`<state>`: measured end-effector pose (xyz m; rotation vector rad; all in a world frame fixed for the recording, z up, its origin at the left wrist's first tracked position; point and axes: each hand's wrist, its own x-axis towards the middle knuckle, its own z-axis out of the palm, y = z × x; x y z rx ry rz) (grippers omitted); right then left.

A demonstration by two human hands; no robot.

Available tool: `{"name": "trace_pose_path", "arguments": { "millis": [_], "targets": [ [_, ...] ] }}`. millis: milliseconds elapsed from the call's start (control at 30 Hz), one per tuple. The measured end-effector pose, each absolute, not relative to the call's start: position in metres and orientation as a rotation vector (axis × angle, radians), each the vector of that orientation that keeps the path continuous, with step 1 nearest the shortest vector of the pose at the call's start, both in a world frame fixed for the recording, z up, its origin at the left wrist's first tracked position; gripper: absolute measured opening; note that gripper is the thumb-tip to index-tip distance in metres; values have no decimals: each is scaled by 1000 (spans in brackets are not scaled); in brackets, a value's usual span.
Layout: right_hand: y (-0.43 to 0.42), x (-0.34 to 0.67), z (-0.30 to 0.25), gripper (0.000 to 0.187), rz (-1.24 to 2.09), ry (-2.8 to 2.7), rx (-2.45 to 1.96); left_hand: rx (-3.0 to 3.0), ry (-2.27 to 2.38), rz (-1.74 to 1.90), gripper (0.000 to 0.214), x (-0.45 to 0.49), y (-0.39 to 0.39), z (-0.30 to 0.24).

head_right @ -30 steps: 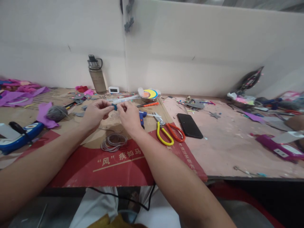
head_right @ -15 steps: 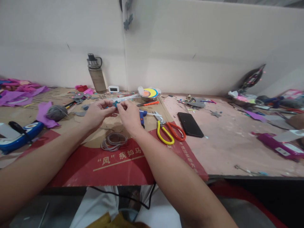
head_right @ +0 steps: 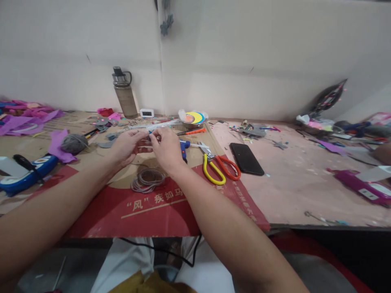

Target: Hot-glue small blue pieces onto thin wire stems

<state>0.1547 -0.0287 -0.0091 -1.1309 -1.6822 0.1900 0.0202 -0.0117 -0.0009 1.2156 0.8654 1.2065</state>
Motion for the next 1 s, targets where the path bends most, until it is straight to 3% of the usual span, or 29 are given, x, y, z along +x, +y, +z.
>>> {"name": "trace_pose_path", "arguments": {
  "millis": [1000],
  "targets": [
    [-31, 157, -4, 14, 165, -1667, -1137, 1193, 962, 1420, 19, 25, -13, 2]
  ]
}}
